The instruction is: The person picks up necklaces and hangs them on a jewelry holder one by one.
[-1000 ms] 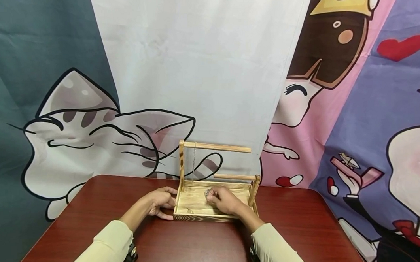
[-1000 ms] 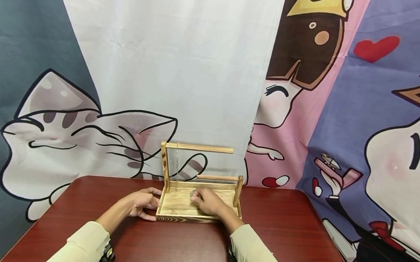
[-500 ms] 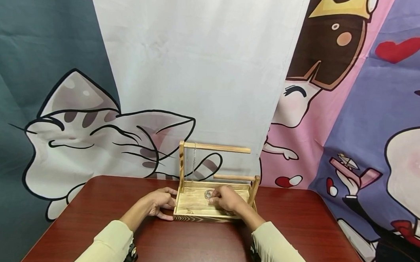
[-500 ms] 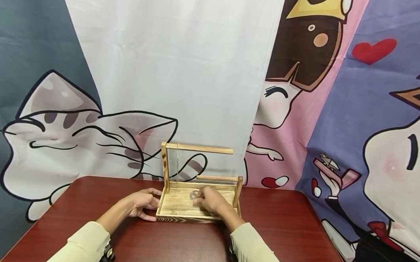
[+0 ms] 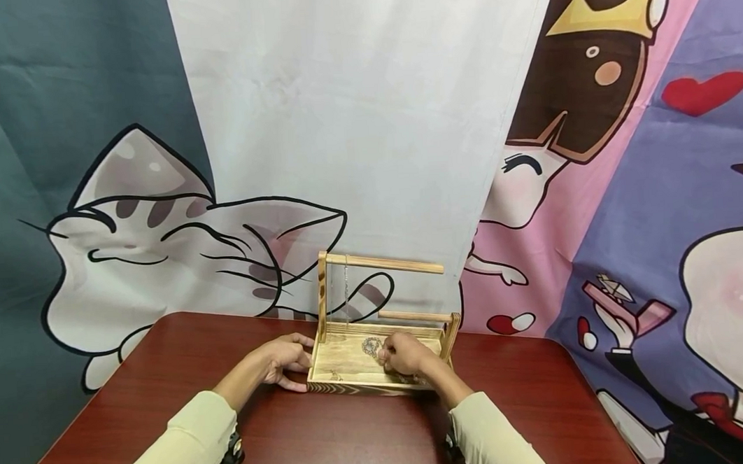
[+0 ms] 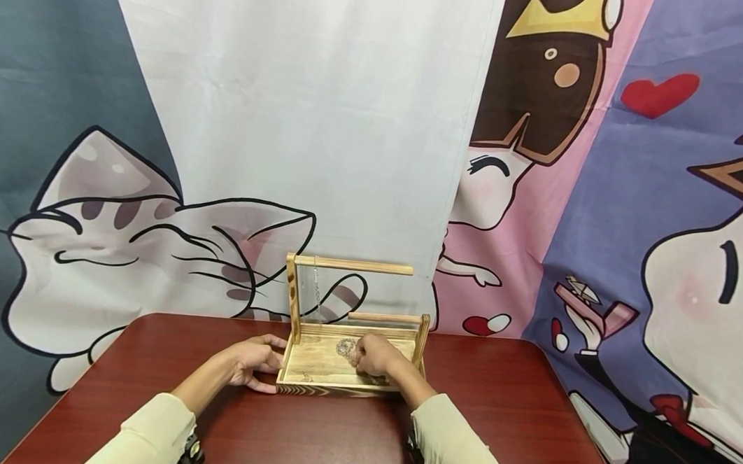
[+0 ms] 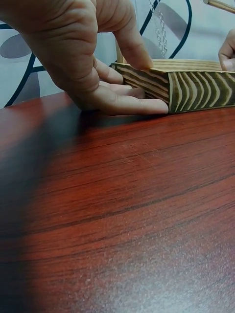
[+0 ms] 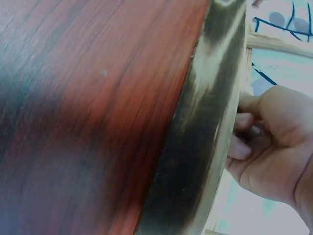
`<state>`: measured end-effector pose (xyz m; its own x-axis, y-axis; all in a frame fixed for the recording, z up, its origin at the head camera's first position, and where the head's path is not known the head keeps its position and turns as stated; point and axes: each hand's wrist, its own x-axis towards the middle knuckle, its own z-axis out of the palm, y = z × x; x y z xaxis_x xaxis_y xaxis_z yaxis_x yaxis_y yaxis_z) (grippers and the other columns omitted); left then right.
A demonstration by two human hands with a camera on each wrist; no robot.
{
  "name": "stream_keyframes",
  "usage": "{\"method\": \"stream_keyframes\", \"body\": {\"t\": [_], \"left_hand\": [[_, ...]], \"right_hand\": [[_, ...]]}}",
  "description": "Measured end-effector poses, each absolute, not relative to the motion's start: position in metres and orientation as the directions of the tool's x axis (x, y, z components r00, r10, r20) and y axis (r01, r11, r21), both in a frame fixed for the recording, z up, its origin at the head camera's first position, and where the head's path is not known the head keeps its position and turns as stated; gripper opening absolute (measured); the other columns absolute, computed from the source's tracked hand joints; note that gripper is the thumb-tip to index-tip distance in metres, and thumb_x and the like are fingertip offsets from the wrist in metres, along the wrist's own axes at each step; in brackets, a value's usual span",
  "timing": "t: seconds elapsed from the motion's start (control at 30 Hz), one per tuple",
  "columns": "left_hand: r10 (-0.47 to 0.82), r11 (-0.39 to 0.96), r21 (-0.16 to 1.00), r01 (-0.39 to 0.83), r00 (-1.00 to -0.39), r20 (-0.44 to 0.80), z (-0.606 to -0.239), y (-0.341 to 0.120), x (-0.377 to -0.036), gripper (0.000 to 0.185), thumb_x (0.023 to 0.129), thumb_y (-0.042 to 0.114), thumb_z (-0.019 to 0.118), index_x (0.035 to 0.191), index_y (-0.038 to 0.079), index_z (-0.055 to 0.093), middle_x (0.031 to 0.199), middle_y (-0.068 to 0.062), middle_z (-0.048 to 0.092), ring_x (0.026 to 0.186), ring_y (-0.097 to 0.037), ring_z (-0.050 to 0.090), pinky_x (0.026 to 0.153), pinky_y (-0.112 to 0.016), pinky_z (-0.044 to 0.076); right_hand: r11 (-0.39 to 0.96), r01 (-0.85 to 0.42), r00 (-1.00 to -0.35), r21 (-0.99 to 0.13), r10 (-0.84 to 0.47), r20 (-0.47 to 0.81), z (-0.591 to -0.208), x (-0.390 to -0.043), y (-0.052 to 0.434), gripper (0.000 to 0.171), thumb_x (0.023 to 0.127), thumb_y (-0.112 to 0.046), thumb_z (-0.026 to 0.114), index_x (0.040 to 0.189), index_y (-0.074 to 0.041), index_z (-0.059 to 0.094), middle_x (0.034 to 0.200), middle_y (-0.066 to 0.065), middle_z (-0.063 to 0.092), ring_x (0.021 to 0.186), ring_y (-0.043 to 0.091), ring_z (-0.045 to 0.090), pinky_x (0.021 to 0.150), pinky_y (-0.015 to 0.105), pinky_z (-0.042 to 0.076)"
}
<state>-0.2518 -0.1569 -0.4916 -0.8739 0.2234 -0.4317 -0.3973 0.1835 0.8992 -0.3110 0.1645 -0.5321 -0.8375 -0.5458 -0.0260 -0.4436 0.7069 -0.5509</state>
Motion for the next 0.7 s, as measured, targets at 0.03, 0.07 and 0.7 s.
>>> {"method": "stream_keyframes", "body": {"t": [0.03, 0.07, 0.7], "left_hand": [[0.224, 0.184, 0.9, -0.396, -0.874, -0.431, -0.492, -0.157, -0.252, 0.063, 0.093, -0.012, 0.06, 0.152, -0.003, 0.042, 0.133, -0.026, 0.074, 0.104, -0.026, 0.076, 0.084, -0.054, 0.071], [0.224, 0.183, 0.9, -0.396, -0.874, -0.431, -0.492, -0.156, -0.252, 0.063, 0.093, -0.012, 0.06, 0.152, -0.003, 0.042, 0.133, -0.026, 0.074, 0.104, -0.026, 0.076, 0.084, -0.054, 0.071], [0.214, 0.188, 0.899, -0.396, -0.877, -0.431, -0.494, -0.157, -0.252, 0.064, 0.094, -0.011, 0.061, 0.154, -0.002, 0.039, 0.135, -0.026, 0.073, 0.108, -0.028, 0.075, 0.085, -0.055, 0.071]], "right_hand": [[0.673, -0.394, -0.837, -0.626, -0.544, -0.058, -0.522, -0.303, 0.163, 0.02, 0.106, -0.008, 0.071, 0.087, -0.005, 0.076, 0.082, 0.005, 0.075, 0.077, 0.015, 0.067, 0.076, 0.032, 0.063], [0.635, -0.341, -0.838, -0.693, -0.54, -0.082, -0.513, -0.296, 0.162, 0.02, 0.108, -0.006, 0.068, 0.091, -0.001, 0.077, 0.085, 0.009, 0.077, 0.079, 0.015, 0.069, 0.079, 0.03, 0.063], [0.18, 0.084, -0.89, -0.98, -0.429, -0.155, -0.497, -0.281, 0.164, 0.024, 0.103, -0.014, 0.079, 0.12, 0.004, 0.08, 0.094, -0.004, 0.085, 0.057, 0.002, 0.042, 0.053, 0.017, 0.038]]}}
